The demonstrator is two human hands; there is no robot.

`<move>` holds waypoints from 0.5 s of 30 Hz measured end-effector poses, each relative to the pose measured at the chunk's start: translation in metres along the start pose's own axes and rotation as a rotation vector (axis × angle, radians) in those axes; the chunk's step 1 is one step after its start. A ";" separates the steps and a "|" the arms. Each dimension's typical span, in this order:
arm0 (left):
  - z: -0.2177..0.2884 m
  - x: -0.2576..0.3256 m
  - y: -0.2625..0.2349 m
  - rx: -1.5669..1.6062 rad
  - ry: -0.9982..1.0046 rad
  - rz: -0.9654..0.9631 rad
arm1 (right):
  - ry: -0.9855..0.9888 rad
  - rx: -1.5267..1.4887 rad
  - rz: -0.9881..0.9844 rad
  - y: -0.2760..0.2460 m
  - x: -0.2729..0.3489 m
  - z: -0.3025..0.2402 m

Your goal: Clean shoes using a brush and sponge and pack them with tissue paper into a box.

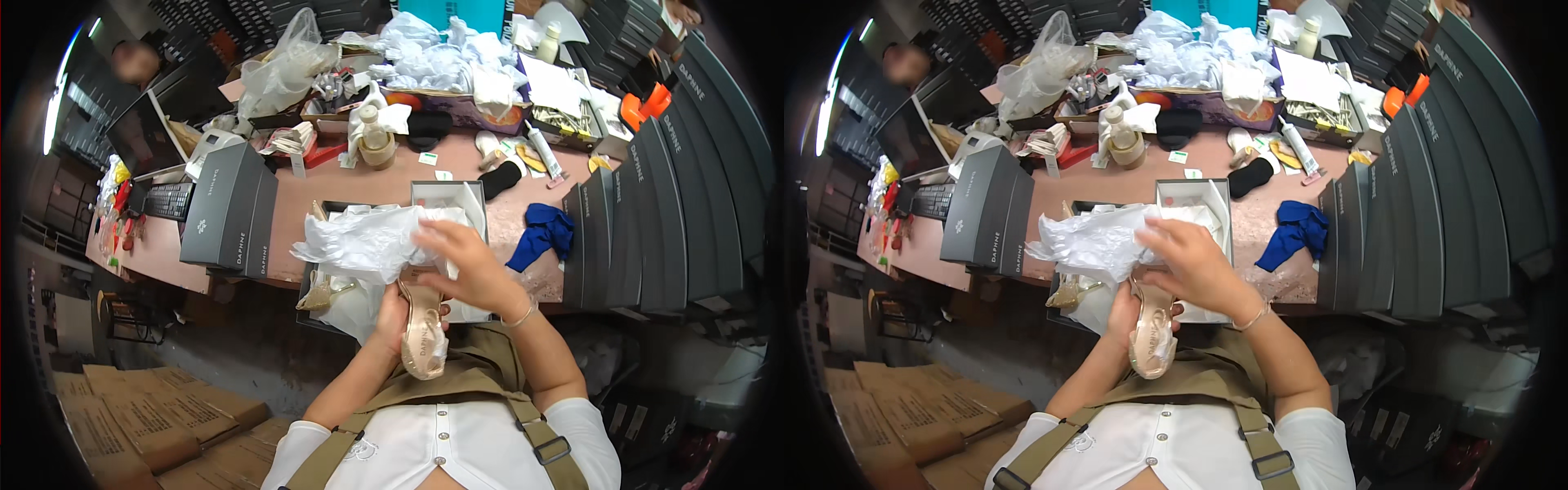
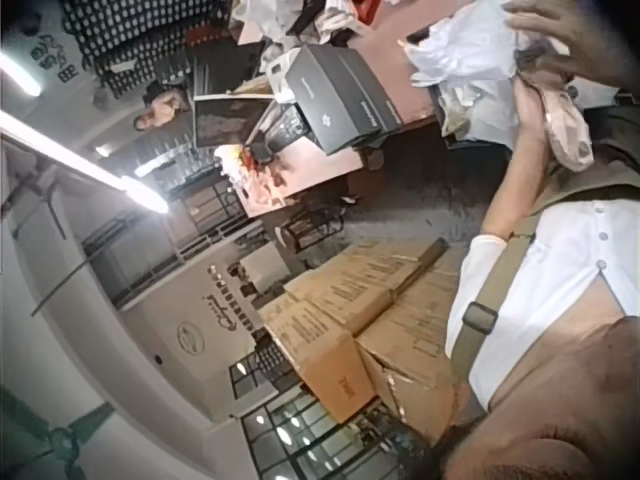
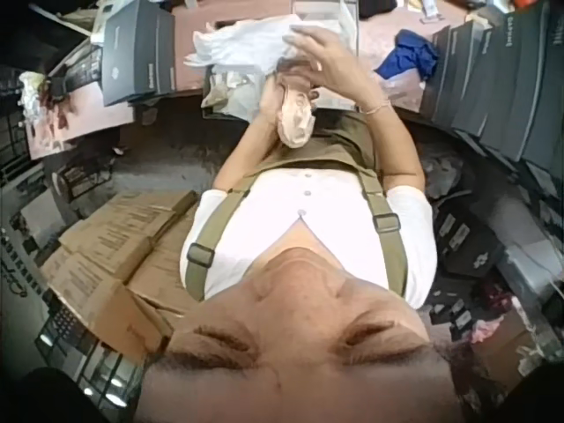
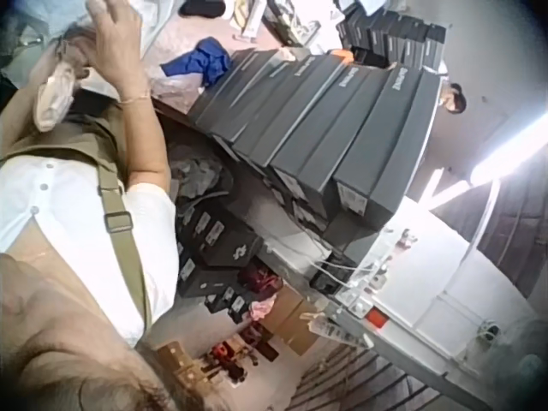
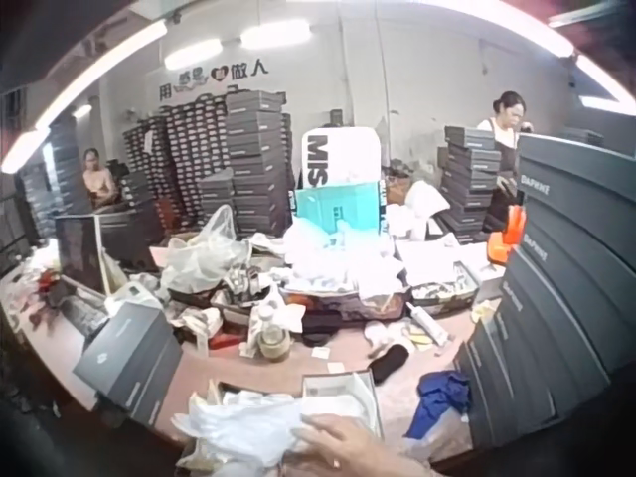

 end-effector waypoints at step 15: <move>-0.023 0.015 -0.019 0.331 -0.276 -0.279 | 0.461 -0.161 0.622 0.018 -0.014 0.119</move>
Point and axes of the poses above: each hand's wrist, its own x-axis away from the middle knuckle, its own y-axis out of the palm, z = x × y, the point moved 1 cm from there along -x, towards the middle knuckle, and after that the axes turned 14 degrees about -z, right-handed, at the moved point
